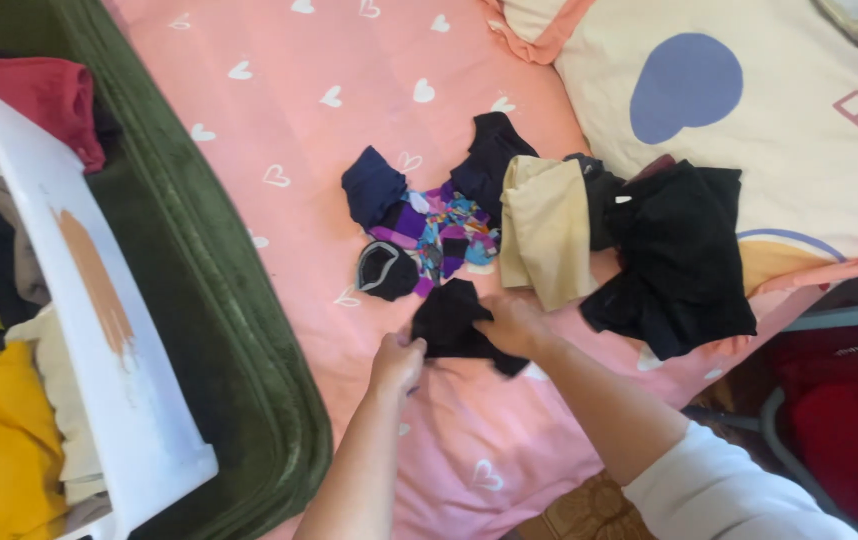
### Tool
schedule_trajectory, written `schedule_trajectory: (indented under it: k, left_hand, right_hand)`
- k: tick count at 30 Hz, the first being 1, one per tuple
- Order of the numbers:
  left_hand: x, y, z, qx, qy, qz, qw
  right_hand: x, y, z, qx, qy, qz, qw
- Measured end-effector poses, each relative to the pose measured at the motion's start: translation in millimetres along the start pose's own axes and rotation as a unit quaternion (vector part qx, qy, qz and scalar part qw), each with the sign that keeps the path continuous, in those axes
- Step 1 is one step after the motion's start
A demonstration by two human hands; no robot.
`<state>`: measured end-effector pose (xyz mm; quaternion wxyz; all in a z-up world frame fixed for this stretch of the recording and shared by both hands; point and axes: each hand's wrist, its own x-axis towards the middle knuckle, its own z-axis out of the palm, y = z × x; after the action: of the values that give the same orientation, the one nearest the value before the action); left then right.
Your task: The person folds various clothing items on a bed and places them into a white plastic drawer. They handle socks, underwear, and a scarf, folding each item before stacking it in the drawer. The drawer is then inserted into a plastic storage unit.
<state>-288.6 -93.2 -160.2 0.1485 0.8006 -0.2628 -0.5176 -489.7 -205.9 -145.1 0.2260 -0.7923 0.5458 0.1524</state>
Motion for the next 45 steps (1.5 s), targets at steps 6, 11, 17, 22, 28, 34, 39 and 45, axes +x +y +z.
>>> schedule_trajectory:
  k: [6,11,17,22,28,34,39,45]
  left_hand:
    - [-151,142,-60,-0.601,-0.154,-0.113,0.776]
    - [-117,159,-67,-0.715,-0.229,0.027,0.660]
    - [-163,204,-121,-0.671,-0.205,0.116,0.703]
    - [-200,226,-154,-0.667,-0.183,0.100,0.715]
    - [-189,237,-198,-0.638,-0.096,0.149,0.749]
    - [-150,217,-249,-0.482,0.101,0.171,0.853]
    - [-320,239,-268,-0.318,0.212,0.208,0.900]
    - [-249,273,-269,-0.196,0.032,0.342,0.919]
  right_hand:
    - [-104,-39,-138,0.729,-0.154,0.064,0.664]
    - [-116,-17,-166,0.764,-0.164,-0.005,0.624]
    - [-110,-7,-184,0.797,-0.125,-0.018,0.591]
    - [-125,-35,-239,0.798,-0.130,-0.044,0.587]
    - [-129,-64,-300,0.793,-0.134,-0.069,0.591]
    - [-83,-39,-319,0.753,-0.033,-0.010,0.657]
    - [-72,-14,-316,0.732,-0.010,0.006,0.681]
    - [-58,-40,-333,0.247,0.143,-0.125,0.950]
